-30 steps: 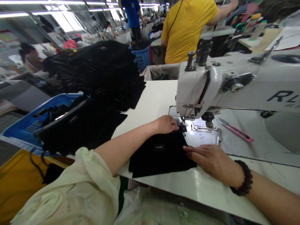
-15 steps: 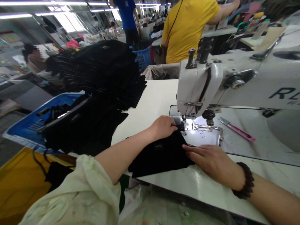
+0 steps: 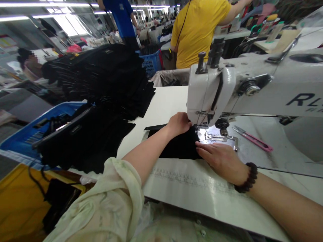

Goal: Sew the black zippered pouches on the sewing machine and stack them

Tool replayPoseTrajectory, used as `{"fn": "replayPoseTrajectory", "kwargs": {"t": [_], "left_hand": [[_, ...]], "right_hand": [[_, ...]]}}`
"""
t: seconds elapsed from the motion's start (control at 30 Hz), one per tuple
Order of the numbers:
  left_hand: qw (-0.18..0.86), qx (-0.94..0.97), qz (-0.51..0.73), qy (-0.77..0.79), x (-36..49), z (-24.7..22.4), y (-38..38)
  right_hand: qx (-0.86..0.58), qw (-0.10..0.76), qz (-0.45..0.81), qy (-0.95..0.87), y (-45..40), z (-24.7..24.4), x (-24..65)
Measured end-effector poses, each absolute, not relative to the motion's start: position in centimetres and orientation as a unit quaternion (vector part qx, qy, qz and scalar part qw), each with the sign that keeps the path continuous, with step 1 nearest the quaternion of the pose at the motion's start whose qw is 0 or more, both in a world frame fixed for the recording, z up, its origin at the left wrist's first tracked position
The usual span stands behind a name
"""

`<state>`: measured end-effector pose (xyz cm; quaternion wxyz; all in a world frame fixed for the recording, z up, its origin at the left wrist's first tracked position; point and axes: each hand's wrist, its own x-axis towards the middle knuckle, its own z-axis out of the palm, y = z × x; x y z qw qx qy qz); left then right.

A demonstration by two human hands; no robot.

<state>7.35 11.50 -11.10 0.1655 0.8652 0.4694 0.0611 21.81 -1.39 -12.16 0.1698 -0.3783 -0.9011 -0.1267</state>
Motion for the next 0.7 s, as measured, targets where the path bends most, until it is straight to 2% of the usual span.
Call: {"fn": "replayPoseTrajectory", "kwargs": {"t": [0.5, 0.7], "left_hand": [[0.107, 0.909, 0.085, 0.394, 6.82, -11.74, 10.71], [0.125, 0.91, 0.094, 0.384, 6.9, -11.35, 10.81]], "right_hand": [[-0.318, 0.133, -0.114, -0.932, -1.88, -11.9, 21.91], [-0.335, 0.159, -0.072, -0.926, -1.98, -12.07, 21.9]]}}
